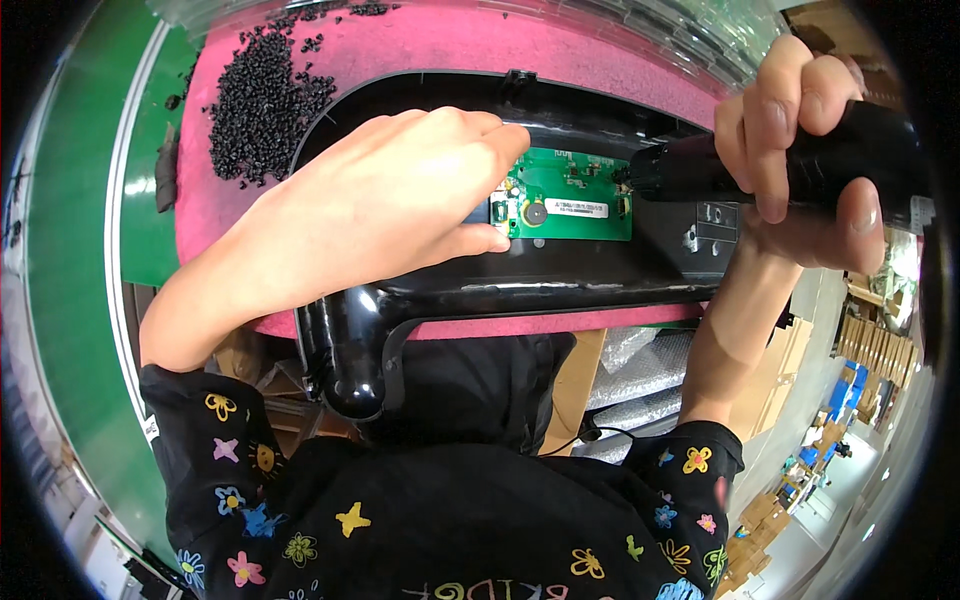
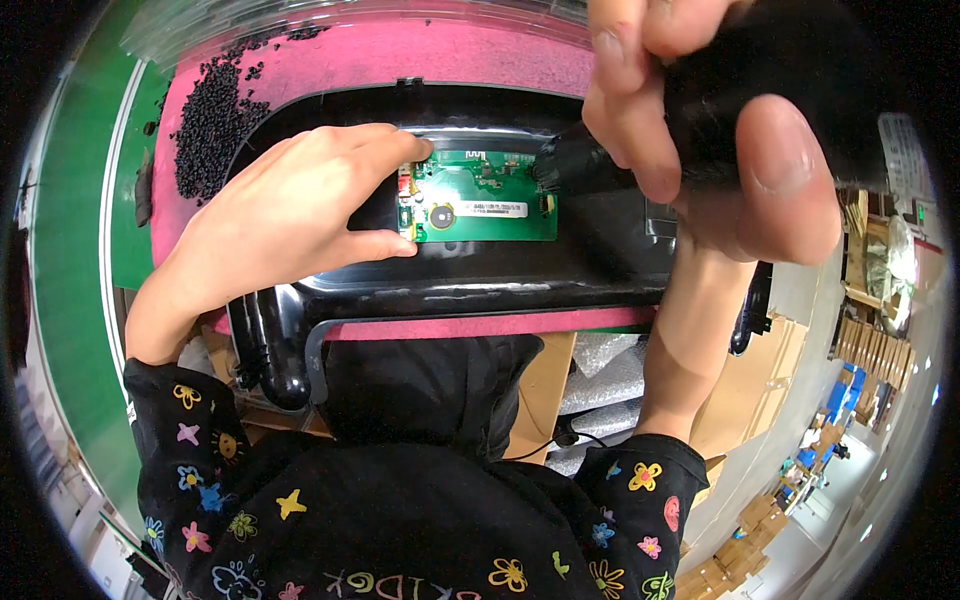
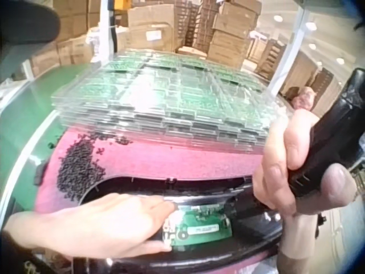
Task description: Assemble circuit boards into plastic housings using an electric screwdriver.
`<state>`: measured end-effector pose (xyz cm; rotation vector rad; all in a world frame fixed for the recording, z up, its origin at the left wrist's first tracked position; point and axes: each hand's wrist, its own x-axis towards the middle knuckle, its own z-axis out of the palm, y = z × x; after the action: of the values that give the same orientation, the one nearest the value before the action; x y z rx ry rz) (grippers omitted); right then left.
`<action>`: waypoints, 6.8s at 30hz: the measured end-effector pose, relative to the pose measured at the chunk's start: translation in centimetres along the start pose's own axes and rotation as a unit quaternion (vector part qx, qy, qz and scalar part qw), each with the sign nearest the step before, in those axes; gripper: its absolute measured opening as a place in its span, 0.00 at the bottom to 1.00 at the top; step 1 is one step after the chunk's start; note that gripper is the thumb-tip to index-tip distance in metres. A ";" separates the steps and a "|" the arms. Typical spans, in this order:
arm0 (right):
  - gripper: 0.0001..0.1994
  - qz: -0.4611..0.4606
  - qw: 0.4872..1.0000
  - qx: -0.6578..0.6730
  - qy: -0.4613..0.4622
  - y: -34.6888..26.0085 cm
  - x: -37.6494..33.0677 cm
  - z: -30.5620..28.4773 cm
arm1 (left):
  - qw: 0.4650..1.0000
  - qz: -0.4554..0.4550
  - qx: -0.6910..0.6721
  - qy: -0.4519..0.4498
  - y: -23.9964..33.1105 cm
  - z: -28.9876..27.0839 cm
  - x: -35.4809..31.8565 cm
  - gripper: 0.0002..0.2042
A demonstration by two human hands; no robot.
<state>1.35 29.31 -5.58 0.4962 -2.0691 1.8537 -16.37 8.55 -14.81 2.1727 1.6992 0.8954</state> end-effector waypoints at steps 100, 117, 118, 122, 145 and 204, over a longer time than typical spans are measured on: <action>0.20 -0.130 0.955 0.101 0.245 0.3 1.4 7.5 | 0.954 -0.061 -0.186 0.229 -0.4 -1.8 1.0 0.05; 0.22 -0.065 0.968 0.008 0.241 1.0 1.7 8.3 | 0.987 -0.006 -0.090 0.136 -1.5 -0.5 0.0 0.06; 0.22 -0.063 0.967 0.005 0.248 1.1 1.8 8.4 | 0.988 -0.013 -0.090 0.125 -1.4 -0.5 -0.1 0.06; 0.21 -0.068 0.970 -0.011 0.233 1.2 1.9 8.2 | 0.990 -0.012 -0.084 0.108 -1.3 -0.7 -0.2 0.06; 0.19 -0.001 0.980 -0.051 0.194 2.0 3.8 9.4 | 0.996 -0.045 -0.070 0.045 -0.7 -1.6 -0.4 0.08; 0.18 -0.197 0.931 0.123 0.280 -2.8 0.1 11.1 | 0.978 0.090 -0.189 0.010 -0.8 -1.9 0.4 0.10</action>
<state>2.51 18.03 -4.29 0.3503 -1.2707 1.7496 -18.09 8.83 -13.61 2.0788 1.2280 1.1812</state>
